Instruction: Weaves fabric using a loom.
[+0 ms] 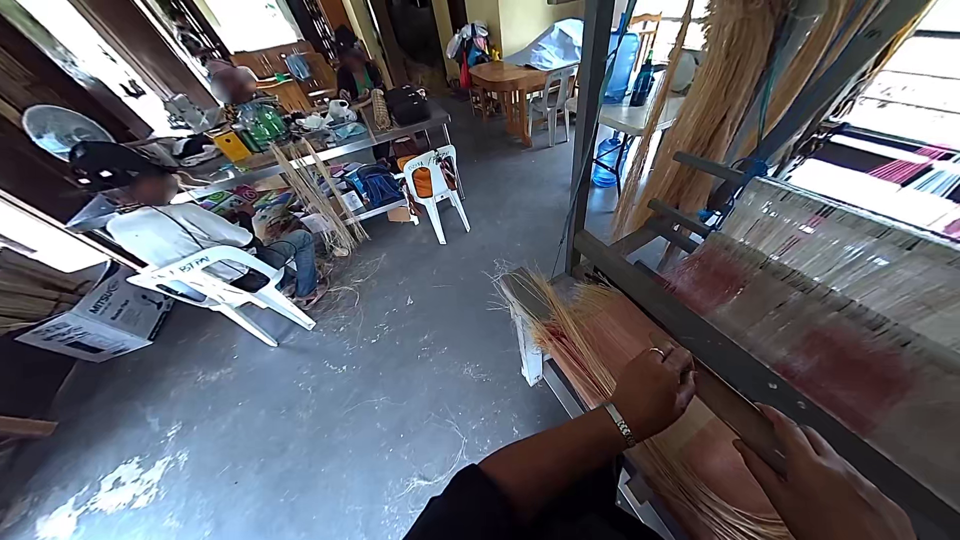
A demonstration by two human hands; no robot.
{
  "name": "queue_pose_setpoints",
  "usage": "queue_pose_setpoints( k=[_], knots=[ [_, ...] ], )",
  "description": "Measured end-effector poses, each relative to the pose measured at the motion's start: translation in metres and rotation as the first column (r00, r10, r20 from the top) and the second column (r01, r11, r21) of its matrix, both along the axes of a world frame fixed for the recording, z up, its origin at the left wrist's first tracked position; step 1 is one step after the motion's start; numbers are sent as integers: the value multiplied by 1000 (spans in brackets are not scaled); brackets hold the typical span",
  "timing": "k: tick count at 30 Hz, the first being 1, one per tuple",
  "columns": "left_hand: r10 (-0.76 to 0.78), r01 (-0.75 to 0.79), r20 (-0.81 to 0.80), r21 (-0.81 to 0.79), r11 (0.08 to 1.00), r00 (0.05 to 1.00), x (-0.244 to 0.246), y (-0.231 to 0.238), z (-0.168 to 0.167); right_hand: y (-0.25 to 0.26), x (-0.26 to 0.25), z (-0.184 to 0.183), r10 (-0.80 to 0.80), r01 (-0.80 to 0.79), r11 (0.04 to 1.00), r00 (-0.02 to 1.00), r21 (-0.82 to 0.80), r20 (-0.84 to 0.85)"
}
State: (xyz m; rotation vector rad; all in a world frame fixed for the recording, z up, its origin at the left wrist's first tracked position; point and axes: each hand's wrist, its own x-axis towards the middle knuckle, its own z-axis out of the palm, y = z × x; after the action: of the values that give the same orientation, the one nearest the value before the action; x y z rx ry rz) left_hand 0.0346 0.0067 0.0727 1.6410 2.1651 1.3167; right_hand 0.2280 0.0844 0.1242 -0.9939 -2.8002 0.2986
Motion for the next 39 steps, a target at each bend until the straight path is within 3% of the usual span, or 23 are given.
queue_pose_setpoints(
  k=[4,11,18,26,29,31,34,36,39],
  knots=[
    [-10,15,-114,40,999,993,5,6,-3,-3,6,0,-18,18,1000,1000,12,-7],
    [-55,30,-194,-128,991,980,12,9,-4,-5,14,-4,-22,20,999,999,42,49],
    [-196,136,-265,-231,963,944,8,2,-7,-6,22,3,-25,23,1000,991,13,132],
    [-160,63,-404,-244,968,901,10,12,-4,-10,34,16,-21,21,1000,981,0,191],
    [-359,263,-289,-323,909,887,-2,8,-2,-5,47,26,27,-6,996,971,-90,237],
    [-497,448,-178,-257,856,849,-8,2,0,4,69,35,103,-63,979,974,-196,204],
    [-658,657,6,-57,752,753,-7,-7,6,25,107,28,222,-223,939,974,-263,-35],
    [-685,675,115,111,729,720,0,-12,6,27,124,18,246,-293,928,945,-229,-214],
    [-631,507,365,384,772,685,15,-19,-2,10,132,-2,120,-237,934,912,-266,-391]
  ],
)
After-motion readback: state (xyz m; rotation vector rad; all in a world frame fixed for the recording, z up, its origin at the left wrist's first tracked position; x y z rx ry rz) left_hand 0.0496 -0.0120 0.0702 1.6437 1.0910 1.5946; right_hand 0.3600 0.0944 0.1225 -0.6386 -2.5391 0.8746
